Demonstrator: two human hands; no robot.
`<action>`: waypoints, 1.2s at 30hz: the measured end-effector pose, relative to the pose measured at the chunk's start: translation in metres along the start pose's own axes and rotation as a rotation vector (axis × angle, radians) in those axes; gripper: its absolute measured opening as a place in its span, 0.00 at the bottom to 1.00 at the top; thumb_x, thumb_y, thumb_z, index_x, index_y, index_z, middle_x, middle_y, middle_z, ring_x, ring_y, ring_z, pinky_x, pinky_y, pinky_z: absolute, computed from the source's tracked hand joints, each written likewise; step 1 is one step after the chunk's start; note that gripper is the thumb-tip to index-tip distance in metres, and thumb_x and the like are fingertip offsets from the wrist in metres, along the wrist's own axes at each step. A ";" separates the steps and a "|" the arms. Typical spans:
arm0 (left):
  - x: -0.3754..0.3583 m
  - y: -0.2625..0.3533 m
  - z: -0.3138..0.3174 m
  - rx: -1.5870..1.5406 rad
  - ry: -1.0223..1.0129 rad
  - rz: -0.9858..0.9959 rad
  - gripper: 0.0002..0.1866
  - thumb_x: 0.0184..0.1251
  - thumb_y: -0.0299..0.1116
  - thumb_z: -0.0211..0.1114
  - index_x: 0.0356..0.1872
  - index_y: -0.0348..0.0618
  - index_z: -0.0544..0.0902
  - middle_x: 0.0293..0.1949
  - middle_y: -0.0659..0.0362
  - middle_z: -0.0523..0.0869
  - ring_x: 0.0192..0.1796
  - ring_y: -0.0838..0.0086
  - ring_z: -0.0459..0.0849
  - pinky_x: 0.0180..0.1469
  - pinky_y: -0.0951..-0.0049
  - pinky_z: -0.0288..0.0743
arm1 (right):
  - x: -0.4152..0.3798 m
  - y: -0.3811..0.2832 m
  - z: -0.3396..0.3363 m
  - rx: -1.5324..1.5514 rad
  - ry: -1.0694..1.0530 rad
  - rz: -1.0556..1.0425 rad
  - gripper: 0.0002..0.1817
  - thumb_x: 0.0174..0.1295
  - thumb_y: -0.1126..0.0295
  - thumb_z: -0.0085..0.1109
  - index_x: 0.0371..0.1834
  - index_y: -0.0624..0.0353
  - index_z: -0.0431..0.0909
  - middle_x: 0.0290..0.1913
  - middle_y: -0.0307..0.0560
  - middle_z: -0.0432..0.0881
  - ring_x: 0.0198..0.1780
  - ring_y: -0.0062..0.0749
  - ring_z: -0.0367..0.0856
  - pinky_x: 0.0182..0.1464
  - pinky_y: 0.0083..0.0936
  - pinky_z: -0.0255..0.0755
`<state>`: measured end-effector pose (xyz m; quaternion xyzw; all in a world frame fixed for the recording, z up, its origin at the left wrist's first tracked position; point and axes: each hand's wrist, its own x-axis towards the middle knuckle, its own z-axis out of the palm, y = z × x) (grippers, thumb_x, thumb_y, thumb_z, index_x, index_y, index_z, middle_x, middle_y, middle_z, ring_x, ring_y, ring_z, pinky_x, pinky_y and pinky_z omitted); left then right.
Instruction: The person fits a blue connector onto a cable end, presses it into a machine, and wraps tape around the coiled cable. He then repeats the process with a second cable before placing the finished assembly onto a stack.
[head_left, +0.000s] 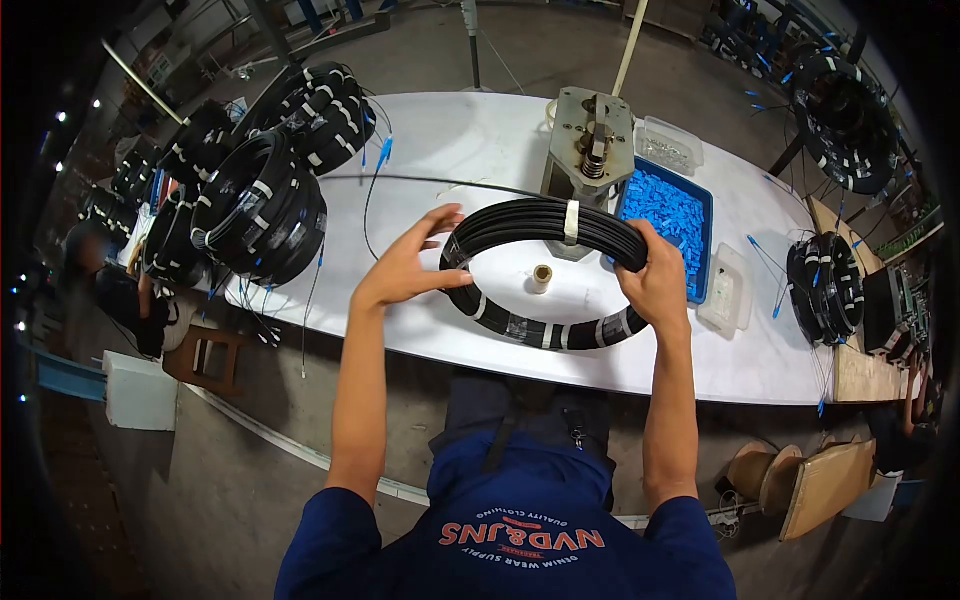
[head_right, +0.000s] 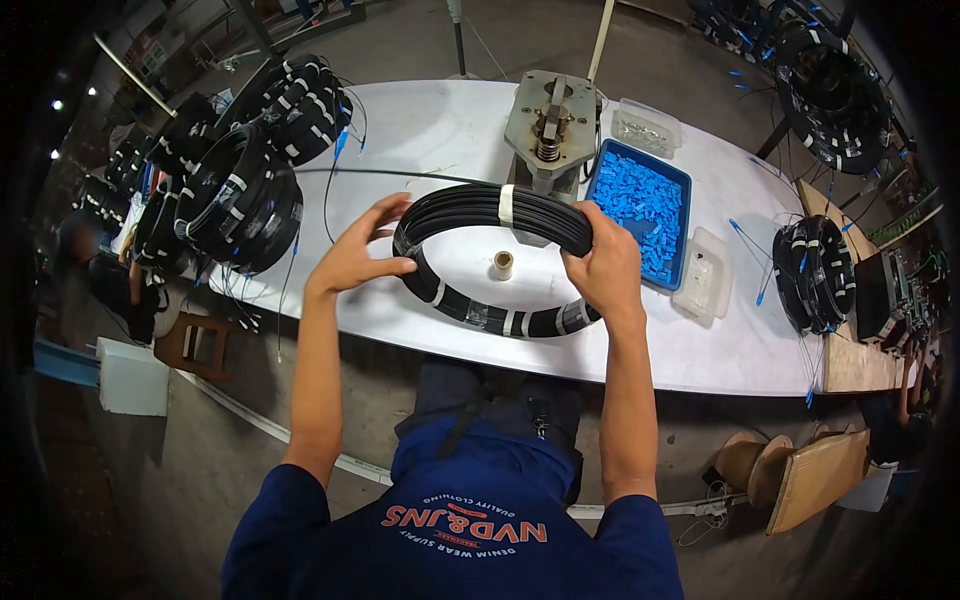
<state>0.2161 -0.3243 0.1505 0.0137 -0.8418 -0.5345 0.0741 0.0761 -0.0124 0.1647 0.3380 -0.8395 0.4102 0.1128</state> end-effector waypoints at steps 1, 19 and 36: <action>0.007 -0.009 0.005 -0.054 -0.052 0.044 0.49 0.47 0.42 0.81 0.70 0.38 0.65 0.62 0.51 0.77 0.65 0.65 0.75 0.68 0.67 0.64 | 0.001 -0.003 -0.001 -0.026 -0.013 -0.012 0.19 0.46 0.76 0.61 0.46 0.57 0.77 0.34 0.56 0.83 0.36 0.54 0.82 0.38 0.40 0.74; -0.027 0.033 -0.039 0.395 -0.282 -0.270 0.42 0.48 0.46 0.80 0.64 0.36 0.74 0.53 0.47 0.85 0.57 0.61 0.82 0.63 0.66 0.71 | 0.027 -0.008 0.000 -0.143 -0.127 -0.018 0.23 0.44 0.77 0.60 0.49 0.54 0.77 0.36 0.55 0.84 0.39 0.55 0.83 0.41 0.43 0.76; 0.072 0.084 0.046 0.709 -0.038 0.083 0.18 0.44 0.34 0.70 0.38 0.36 0.80 0.28 0.46 0.85 0.34 0.50 0.85 0.41 0.57 0.78 | 0.050 -0.018 0.017 0.008 -0.211 -0.147 0.32 0.43 0.73 0.71 0.55 0.54 0.71 0.37 0.53 0.85 0.40 0.55 0.83 0.42 0.42 0.77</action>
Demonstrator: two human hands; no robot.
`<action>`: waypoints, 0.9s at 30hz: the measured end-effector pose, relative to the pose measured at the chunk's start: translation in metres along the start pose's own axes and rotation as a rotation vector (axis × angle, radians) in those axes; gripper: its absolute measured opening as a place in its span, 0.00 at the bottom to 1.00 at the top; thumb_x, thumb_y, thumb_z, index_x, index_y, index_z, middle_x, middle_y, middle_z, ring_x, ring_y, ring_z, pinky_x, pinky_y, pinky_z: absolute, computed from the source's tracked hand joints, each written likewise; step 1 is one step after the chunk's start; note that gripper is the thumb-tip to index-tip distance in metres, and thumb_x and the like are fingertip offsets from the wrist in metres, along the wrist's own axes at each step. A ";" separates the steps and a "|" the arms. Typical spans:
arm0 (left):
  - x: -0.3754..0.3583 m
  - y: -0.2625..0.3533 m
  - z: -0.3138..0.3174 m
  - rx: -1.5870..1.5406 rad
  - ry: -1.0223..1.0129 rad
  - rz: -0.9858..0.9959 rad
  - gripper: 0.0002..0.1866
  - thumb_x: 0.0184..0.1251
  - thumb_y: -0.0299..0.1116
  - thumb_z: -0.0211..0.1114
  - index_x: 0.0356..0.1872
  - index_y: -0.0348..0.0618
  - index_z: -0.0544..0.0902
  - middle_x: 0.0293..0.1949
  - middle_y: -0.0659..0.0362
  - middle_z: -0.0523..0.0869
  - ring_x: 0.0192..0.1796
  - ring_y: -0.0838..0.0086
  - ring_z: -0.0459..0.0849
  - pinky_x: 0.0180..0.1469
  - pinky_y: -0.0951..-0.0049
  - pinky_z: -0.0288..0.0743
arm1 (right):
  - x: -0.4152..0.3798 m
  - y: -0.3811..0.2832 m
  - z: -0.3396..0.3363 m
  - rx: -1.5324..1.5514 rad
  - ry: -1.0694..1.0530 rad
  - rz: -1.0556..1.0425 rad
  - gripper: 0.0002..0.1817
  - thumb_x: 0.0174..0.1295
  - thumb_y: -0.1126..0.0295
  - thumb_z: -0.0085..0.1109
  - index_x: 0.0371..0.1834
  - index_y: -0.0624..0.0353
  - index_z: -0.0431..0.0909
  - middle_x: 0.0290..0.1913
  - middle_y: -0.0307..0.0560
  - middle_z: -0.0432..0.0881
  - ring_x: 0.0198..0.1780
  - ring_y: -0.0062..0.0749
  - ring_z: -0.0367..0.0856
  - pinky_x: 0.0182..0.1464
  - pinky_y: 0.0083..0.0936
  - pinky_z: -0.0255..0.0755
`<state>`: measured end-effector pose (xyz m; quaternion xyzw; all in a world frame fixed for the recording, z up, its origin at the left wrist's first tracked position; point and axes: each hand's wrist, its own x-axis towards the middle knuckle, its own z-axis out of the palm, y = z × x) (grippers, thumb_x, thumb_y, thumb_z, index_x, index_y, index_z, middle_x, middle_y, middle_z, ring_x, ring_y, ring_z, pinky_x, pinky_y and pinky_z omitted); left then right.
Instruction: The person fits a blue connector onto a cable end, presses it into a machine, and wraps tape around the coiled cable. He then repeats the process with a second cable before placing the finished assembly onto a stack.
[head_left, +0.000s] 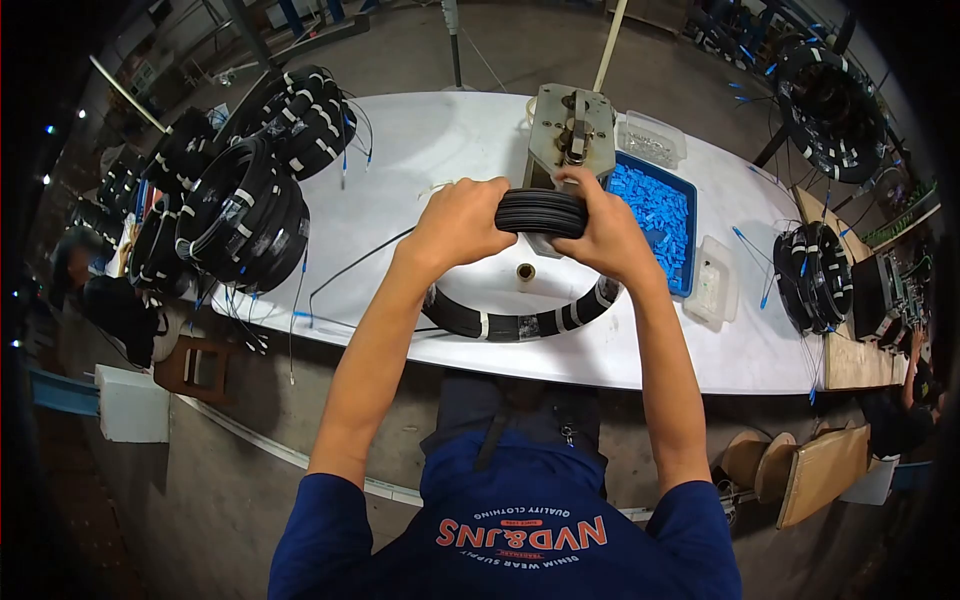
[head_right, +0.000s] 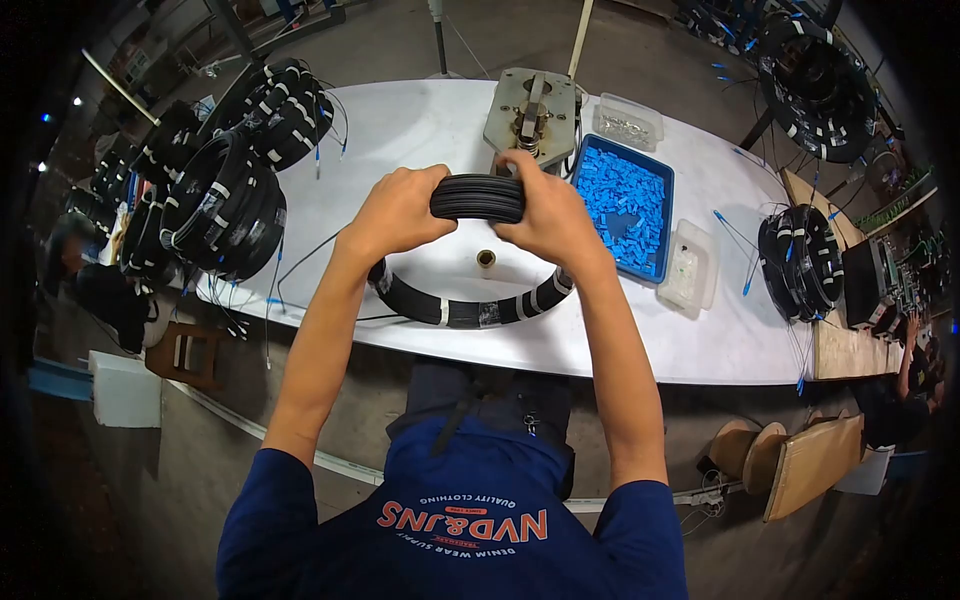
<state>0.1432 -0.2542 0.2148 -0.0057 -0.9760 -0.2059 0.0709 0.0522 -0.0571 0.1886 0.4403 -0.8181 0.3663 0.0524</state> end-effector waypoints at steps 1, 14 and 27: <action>-0.003 -0.001 0.001 0.015 0.039 -0.032 0.15 0.44 0.34 0.69 0.34 0.37 0.80 0.25 0.47 0.85 0.32 0.50 0.85 0.40 0.58 0.78 | -0.004 0.007 0.000 0.024 -0.009 0.031 0.31 0.41 0.73 0.72 0.54 0.56 0.72 0.36 0.54 0.85 0.40 0.56 0.83 0.42 0.41 0.77; 0.013 0.018 0.004 0.062 0.058 0.119 0.19 0.45 0.40 0.70 0.41 0.47 0.85 0.28 0.52 0.87 0.33 0.54 0.86 0.39 0.59 0.80 | -0.027 0.016 0.010 -0.072 0.205 -0.014 0.25 0.43 0.72 0.69 0.49 0.57 0.75 0.40 0.54 0.82 0.43 0.53 0.81 0.45 0.41 0.74; 0.022 0.025 0.017 0.104 0.024 0.154 0.19 0.47 0.37 0.68 0.45 0.54 0.85 0.30 0.56 0.88 0.34 0.58 0.86 0.37 0.60 0.79 | -0.101 0.034 0.145 0.379 0.285 0.328 0.25 0.50 0.76 0.66 0.54 0.63 0.73 0.48 0.55 0.74 0.42 0.46 0.78 0.46 0.31 0.75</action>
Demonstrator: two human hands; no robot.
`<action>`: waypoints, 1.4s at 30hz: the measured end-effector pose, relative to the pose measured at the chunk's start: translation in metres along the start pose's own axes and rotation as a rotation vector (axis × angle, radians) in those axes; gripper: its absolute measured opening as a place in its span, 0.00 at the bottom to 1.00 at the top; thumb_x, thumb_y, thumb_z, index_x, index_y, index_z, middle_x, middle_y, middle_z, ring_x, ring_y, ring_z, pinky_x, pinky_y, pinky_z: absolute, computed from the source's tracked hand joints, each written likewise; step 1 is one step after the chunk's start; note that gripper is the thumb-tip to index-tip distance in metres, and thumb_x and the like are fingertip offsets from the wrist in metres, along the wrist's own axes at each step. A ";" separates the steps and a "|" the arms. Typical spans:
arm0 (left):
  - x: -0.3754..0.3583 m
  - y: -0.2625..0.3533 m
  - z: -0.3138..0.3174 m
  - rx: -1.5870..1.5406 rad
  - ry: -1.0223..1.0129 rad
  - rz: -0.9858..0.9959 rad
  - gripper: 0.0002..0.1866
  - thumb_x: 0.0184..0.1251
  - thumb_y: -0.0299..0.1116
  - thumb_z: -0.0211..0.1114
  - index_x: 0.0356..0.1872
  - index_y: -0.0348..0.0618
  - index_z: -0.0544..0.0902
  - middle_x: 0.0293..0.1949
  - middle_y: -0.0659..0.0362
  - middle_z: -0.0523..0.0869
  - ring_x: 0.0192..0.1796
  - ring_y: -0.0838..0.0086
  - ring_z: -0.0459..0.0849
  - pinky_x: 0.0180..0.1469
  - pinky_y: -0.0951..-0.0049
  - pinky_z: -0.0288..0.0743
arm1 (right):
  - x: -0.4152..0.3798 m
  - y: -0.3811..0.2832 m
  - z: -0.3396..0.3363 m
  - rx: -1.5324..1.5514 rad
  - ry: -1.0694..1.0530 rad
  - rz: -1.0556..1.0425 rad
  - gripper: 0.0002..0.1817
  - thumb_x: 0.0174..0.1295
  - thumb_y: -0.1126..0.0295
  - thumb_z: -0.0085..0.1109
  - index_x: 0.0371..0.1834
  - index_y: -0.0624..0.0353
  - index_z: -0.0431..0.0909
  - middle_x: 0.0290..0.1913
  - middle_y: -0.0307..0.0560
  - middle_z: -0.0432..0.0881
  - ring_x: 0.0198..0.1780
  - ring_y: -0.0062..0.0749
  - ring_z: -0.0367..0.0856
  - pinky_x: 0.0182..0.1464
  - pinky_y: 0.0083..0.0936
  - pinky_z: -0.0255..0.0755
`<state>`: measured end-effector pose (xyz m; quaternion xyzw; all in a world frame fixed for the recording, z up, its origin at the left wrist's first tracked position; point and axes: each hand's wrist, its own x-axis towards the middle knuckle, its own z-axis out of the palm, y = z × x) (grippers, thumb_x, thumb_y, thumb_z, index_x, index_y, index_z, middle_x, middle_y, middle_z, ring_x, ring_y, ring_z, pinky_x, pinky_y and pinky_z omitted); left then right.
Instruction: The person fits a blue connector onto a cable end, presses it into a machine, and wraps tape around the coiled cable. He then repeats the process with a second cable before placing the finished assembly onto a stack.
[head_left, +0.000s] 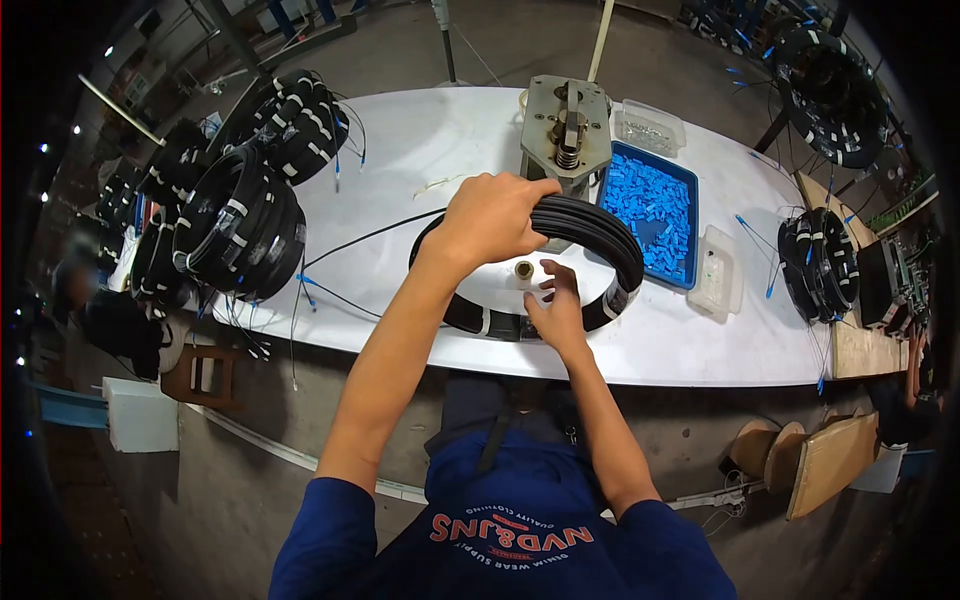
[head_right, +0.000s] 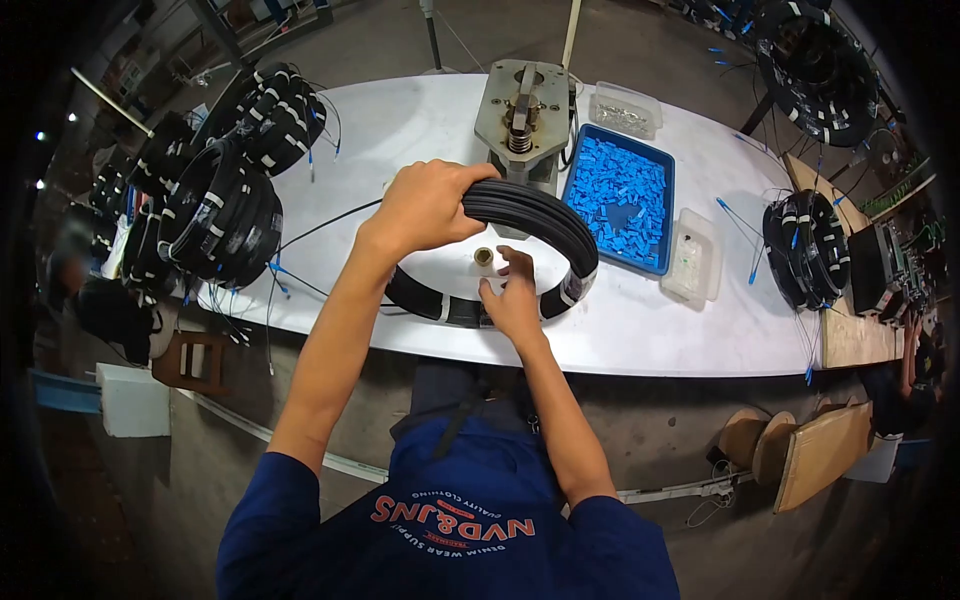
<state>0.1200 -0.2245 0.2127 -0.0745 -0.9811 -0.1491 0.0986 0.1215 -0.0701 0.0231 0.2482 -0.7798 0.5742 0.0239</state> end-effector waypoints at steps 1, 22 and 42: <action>0.001 0.001 0.002 -0.008 -0.001 0.012 0.20 0.46 0.36 0.68 0.46 0.53 0.85 0.30 0.55 0.88 0.34 0.57 0.86 0.38 0.60 0.79 | 0.001 0.020 0.011 -0.060 0.024 -0.004 0.26 0.50 0.75 0.67 0.55 0.63 0.73 0.50 0.55 0.74 0.45 0.48 0.78 0.49 0.33 0.75; 0.029 0.005 -0.014 -0.346 -0.318 0.162 0.36 0.38 0.48 0.76 0.51 0.41 0.80 0.33 0.49 0.87 0.34 0.60 0.86 0.38 0.66 0.77 | 0.000 -0.039 -0.021 1.417 0.001 0.291 0.22 0.64 0.70 0.57 0.61 0.61 0.69 0.57 0.48 0.76 0.61 0.37 0.74 0.68 0.46 0.65; 0.019 0.010 -0.015 -0.380 -0.317 0.123 0.30 0.35 0.35 0.73 0.46 0.39 0.77 0.24 0.53 0.84 0.26 0.65 0.82 0.32 0.69 0.72 | -0.003 -0.066 -0.019 1.520 0.081 0.332 0.25 0.60 0.80 0.54 0.64 0.62 0.67 0.59 0.48 0.76 0.61 0.34 0.75 0.69 0.37 0.64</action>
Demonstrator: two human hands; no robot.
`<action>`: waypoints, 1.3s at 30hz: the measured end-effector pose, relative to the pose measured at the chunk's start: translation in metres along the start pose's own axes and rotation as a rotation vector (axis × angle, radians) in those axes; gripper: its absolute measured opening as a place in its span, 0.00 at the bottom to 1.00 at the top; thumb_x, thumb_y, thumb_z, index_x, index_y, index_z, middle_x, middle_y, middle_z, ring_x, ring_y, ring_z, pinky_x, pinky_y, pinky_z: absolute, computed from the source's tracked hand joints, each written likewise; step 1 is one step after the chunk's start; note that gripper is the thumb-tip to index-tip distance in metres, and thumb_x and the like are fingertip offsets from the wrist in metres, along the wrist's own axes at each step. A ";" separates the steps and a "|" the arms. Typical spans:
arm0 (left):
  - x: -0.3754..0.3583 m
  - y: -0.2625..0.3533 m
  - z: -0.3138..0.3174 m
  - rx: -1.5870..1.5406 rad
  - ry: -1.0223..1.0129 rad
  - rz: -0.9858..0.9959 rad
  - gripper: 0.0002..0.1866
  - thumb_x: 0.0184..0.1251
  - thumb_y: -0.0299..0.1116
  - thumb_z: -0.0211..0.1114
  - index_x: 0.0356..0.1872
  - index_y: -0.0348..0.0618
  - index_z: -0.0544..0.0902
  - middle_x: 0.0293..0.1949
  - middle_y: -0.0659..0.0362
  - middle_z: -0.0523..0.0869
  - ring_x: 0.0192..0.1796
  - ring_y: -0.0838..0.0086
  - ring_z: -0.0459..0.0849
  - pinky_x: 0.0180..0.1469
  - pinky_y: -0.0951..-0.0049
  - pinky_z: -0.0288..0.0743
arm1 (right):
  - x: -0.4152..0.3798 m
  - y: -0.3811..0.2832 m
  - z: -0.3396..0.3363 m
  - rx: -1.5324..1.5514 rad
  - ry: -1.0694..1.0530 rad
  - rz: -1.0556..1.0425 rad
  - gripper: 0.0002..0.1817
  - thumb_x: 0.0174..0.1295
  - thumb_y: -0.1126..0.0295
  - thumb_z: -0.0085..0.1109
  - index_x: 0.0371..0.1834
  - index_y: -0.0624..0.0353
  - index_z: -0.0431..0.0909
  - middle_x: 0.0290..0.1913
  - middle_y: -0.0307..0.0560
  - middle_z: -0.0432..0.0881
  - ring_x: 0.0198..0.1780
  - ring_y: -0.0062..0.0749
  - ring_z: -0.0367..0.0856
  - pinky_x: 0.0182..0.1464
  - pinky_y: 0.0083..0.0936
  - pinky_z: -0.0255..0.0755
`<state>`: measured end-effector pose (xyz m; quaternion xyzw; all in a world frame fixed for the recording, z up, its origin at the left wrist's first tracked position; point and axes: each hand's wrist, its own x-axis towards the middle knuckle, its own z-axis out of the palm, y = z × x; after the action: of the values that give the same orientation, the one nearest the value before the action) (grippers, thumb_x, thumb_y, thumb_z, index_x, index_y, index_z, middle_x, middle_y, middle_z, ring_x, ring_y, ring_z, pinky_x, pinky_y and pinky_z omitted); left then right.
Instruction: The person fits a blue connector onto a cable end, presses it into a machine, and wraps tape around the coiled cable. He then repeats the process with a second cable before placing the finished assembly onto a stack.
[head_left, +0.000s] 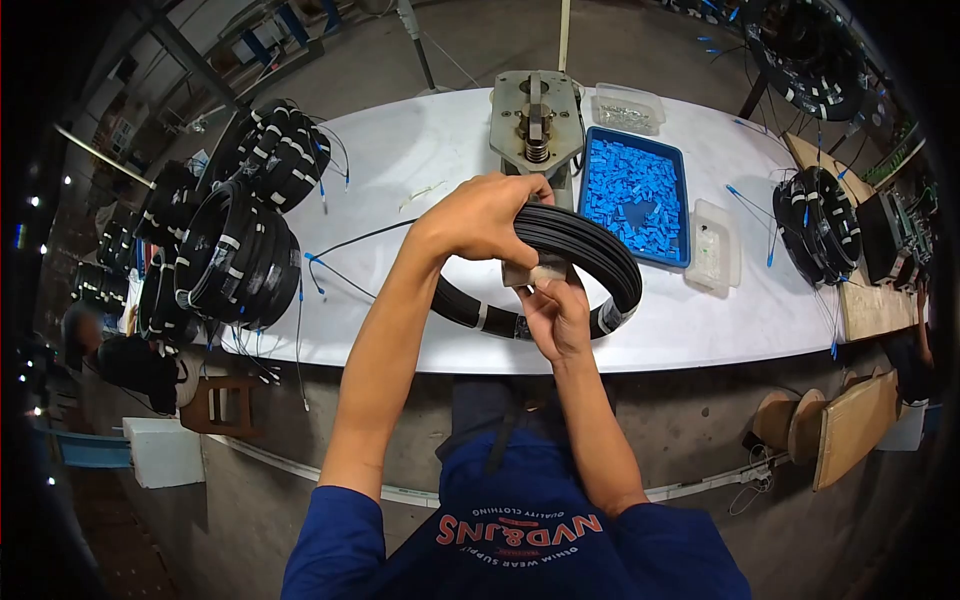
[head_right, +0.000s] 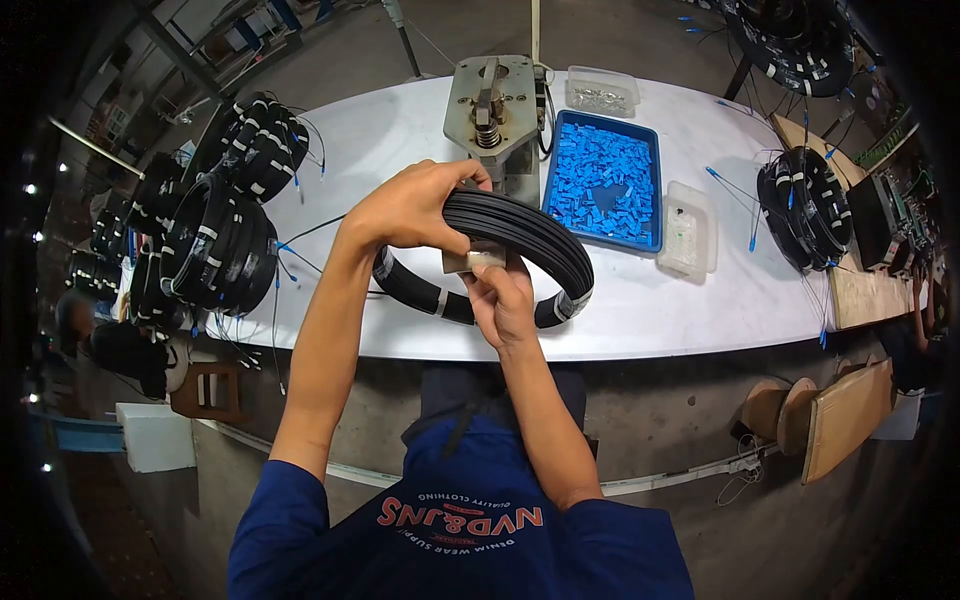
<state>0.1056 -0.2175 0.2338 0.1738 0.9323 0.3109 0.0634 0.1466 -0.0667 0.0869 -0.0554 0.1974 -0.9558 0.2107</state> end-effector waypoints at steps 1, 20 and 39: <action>-0.001 0.001 0.000 0.019 0.011 -0.004 0.30 0.35 0.36 0.73 0.46 0.39 0.77 0.24 0.52 0.84 0.26 0.64 0.82 0.32 0.68 0.73 | -0.001 0.001 0.000 -0.001 0.001 0.002 0.25 0.60 0.80 0.54 0.64 0.62 0.67 0.59 0.48 0.76 0.61 0.34 0.75 0.69 0.37 0.64; 0.000 -0.003 -0.004 0.071 -0.006 -0.052 0.35 0.33 0.41 0.77 0.48 0.35 0.79 0.32 0.45 0.85 0.38 0.54 0.85 0.42 0.62 0.76 | -0.008 0.004 0.001 -0.032 -0.027 0.020 0.25 0.56 0.83 0.52 0.60 0.60 0.68 0.52 0.54 0.78 0.58 0.50 0.79 0.65 0.39 0.70; 0.004 0.000 -0.005 -0.055 -0.032 -0.101 0.39 0.67 0.61 0.60 0.68 0.41 0.69 0.59 0.39 0.79 0.64 0.50 0.77 0.64 0.62 0.70 | 0.029 0.015 0.030 0.040 0.620 -0.016 0.14 0.74 0.64 0.47 0.58 0.54 0.72 0.57 0.42 0.75 0.62 0.32 0.73 0.64 0.42 0.68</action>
<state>0.1008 -0.2190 0.2378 0.1296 0.9299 0.3298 0.0986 0.1314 -0.1021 0.1092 0.2413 0.2331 -0.9324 0.1341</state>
